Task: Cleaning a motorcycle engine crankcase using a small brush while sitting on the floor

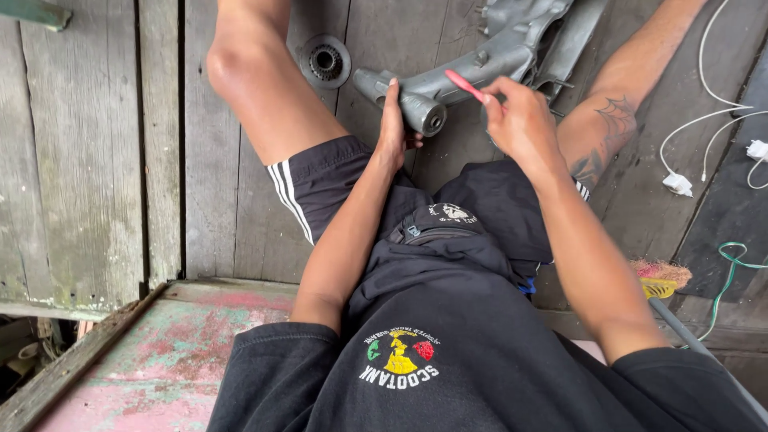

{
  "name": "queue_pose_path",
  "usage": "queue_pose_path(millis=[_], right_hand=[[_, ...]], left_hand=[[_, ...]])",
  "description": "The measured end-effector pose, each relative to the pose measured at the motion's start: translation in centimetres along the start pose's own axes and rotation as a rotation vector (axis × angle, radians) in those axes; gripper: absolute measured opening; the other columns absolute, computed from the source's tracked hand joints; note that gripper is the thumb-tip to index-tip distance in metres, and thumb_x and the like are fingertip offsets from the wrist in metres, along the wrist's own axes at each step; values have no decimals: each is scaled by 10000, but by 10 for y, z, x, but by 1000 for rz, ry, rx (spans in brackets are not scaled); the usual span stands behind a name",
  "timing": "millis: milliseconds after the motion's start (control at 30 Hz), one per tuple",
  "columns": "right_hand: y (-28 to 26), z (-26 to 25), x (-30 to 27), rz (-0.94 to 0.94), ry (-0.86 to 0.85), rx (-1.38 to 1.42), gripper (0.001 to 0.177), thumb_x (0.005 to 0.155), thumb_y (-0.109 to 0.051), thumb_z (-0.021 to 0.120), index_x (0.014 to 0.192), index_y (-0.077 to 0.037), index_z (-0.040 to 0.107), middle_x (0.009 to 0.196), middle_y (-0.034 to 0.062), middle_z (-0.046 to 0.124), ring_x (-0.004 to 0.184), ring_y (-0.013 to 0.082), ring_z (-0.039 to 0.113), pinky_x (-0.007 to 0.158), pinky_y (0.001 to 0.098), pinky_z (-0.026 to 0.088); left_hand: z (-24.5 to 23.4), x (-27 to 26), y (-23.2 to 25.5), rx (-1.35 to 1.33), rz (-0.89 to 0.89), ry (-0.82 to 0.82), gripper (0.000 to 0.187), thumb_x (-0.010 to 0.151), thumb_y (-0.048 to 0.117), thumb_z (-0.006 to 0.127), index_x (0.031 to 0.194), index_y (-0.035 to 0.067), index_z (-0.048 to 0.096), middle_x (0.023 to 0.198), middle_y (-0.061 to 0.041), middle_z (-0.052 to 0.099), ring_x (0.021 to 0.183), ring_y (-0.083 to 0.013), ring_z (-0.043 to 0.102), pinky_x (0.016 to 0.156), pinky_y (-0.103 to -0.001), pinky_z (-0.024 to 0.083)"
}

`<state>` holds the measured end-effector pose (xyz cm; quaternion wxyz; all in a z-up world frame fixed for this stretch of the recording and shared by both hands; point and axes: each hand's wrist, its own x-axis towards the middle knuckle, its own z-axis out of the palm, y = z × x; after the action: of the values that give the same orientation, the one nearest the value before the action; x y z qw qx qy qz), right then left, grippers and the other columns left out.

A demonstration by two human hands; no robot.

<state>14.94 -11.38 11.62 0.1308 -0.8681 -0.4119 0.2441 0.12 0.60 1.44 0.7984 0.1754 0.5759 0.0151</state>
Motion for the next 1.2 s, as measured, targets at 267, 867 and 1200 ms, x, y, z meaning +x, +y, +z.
queue_pose_path(millis=[267,867,1200], right_hand=[[-83,2,71,91,-412,-273,196,1041,-203,540,1137,-151,703,1066,157,729,1021,416,661,836,576,490],[-71,-17,102,186,-606,-473,244,995,-258,563,1161,-212,736,1179,118,726,1116,373,644,874,518,504],[-84,-42,96,198,-671,-541,299,996,-260,509,1203,-230,722,1247,78,718,1174,350,626,938,526,479]], left_hand=[[-5,21,-11,-39,19,-13,820,751,812,316,905,71,632,607,-96,584,458,-202,527,412,-331,443],[-1,9,-3,1,15,13,807,781,770,320,950,38,617,597,-110,558,439,-206,540,360,-333,453],[-1,-5,4,-11,28,-1,792,802,754,321,934,26,604,569,-117,539,441,-205,528,380,-335,457]])
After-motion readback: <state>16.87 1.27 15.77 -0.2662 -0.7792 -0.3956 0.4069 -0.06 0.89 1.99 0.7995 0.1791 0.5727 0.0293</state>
